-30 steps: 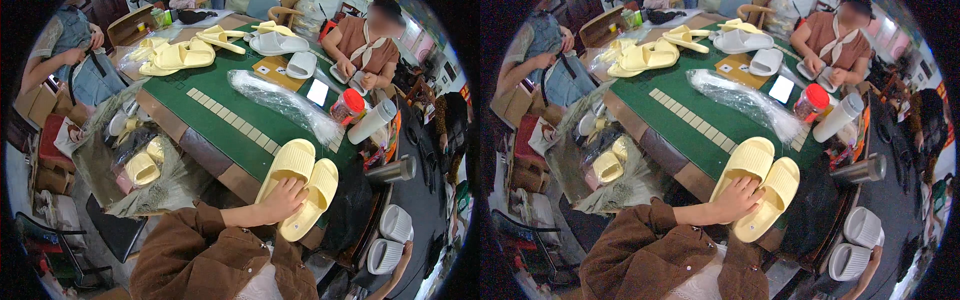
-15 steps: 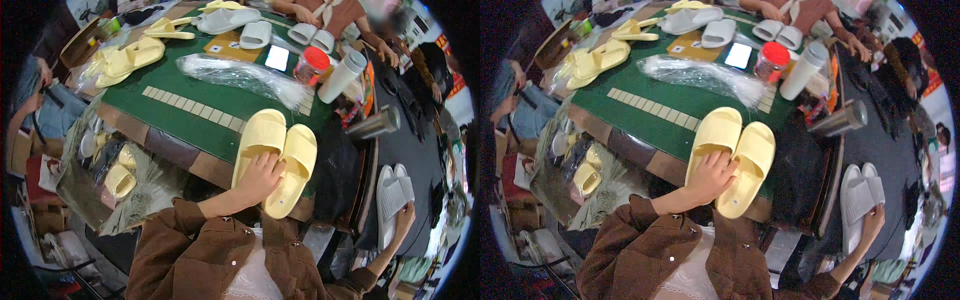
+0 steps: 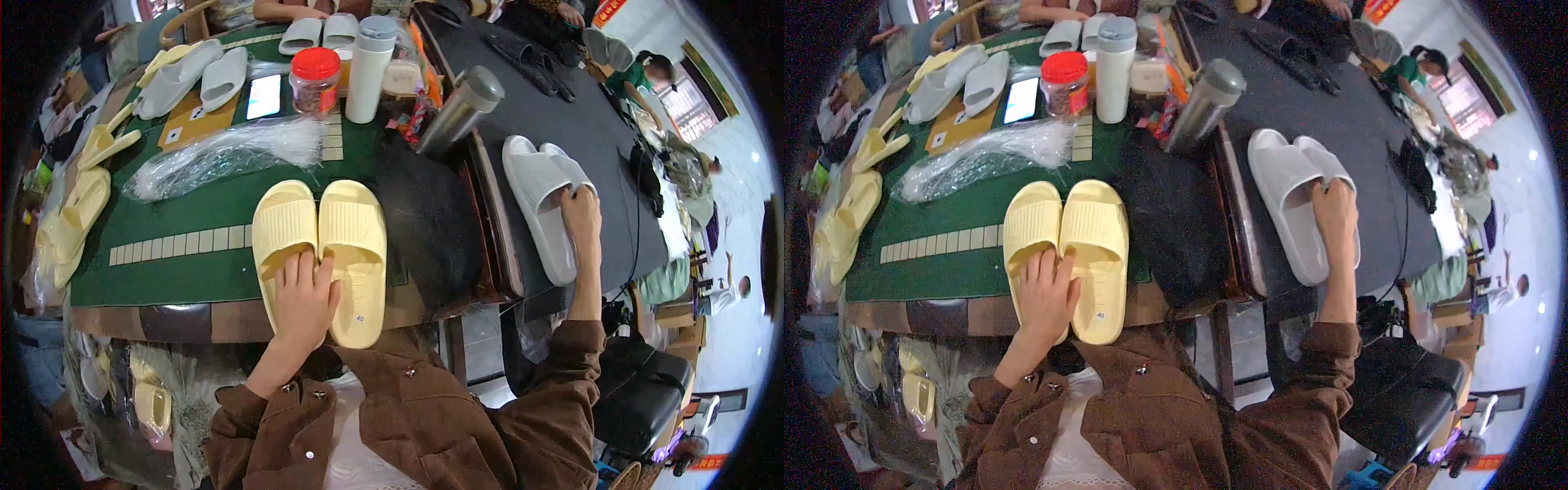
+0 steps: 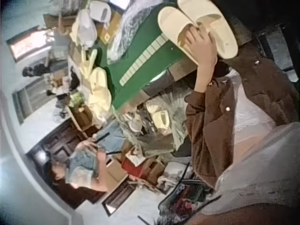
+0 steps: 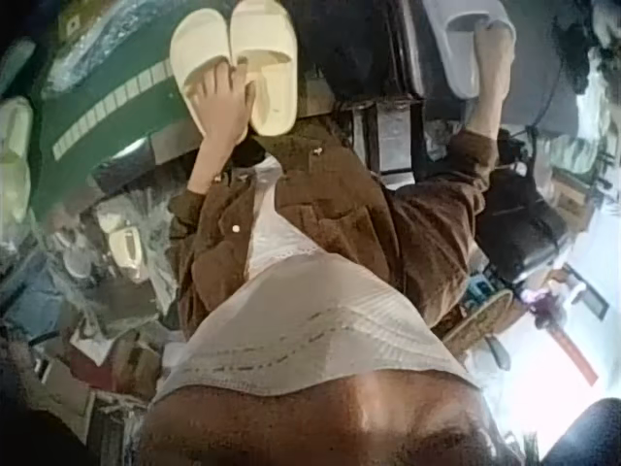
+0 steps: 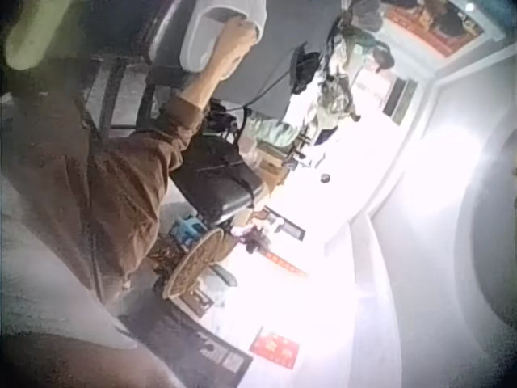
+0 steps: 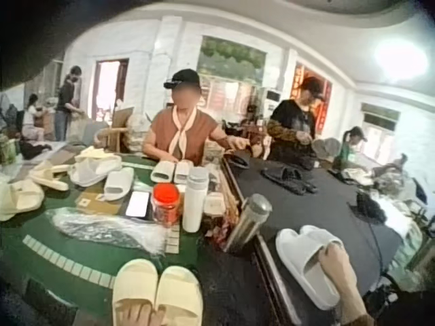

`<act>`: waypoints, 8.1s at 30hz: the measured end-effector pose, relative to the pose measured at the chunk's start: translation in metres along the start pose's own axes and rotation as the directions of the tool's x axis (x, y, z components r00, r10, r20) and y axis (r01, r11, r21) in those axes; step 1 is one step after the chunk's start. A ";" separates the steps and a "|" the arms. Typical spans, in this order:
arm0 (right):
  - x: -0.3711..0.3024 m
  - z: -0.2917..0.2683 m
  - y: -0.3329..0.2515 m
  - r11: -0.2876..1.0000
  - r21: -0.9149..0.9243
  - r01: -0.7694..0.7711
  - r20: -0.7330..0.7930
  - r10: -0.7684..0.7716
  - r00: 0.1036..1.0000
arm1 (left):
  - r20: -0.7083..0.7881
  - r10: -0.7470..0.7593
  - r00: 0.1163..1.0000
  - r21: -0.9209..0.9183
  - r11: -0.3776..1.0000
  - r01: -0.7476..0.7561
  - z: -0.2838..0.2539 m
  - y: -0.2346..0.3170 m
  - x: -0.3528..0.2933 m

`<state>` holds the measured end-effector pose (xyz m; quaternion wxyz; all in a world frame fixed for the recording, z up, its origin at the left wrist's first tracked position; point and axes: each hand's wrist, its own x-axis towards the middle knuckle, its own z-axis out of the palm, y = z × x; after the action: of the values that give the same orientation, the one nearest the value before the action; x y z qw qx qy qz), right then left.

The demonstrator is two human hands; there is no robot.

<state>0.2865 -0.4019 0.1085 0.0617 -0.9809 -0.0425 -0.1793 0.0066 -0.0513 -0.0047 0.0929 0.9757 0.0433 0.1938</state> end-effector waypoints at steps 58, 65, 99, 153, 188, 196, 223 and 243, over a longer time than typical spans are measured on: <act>-0.131 0.046 -0.272 0.336 0.907 0.255 -0.031 -0.550 0.835 | -0.056 -0.050 0.997 -0.544 0.839 0.012 -0.040 -0.025 0.000; -0.098 0.086 -0.304 0.673 0.535 0.510 0.217 -0.693 0.687 | -0.208 -0.121 0.971 -0.585 0.810 -0.025 -0.059 -0.044 0.042; -0.114 0.091 -0.318 0.378 0.895 0.238 0.004 -0.538 0.843 | -0.282 -0.403 0.871 -0.650 0.747 0.135 0.020 -0.076 0.102; -0.117 0.104 -0.317 0.187 0.982 0.026 0.049 -0.384 0.922 | -0.263 -0.470 0.842 -0.793 0.602 0.089 0.021 -0.075 0.101; -0.115 0.109 -0.314 0.072 0.996 -0.057 0.082 -0.414 0.907 | -0.242 -0.376 0.894 -0.668 0.734 0.128 0.020 -0.070 0.101; -0.112 0.113 -0.313 -0.052 0.994 -0.098 0.071 -0.382 0.921 | -0.262 -0.368 0.892 -0.680 0.726 0.100 0.025 -0.071 0.101; -0.110 0.113 -0.309 -0.025 0.982 -0.189 0.150 -0.509 0.848 | -0.266 -0.285 0.921 -0.608 0.791 0.069 0.023 -0.074 0.099; -0.109 0.112 -0.309 0.026 0.978 -0.209 0.191 -0.523 0.831 | -0.254 -0.318 0.914 -0.642 0.762 0.087 0.023 -0.073 0.098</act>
<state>0.1912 -0.0882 -0.0015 0.6834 -0.6525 -0.2837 0.1635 0.1023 0.0282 -0.0032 0.4187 0.8299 0.1000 0.3549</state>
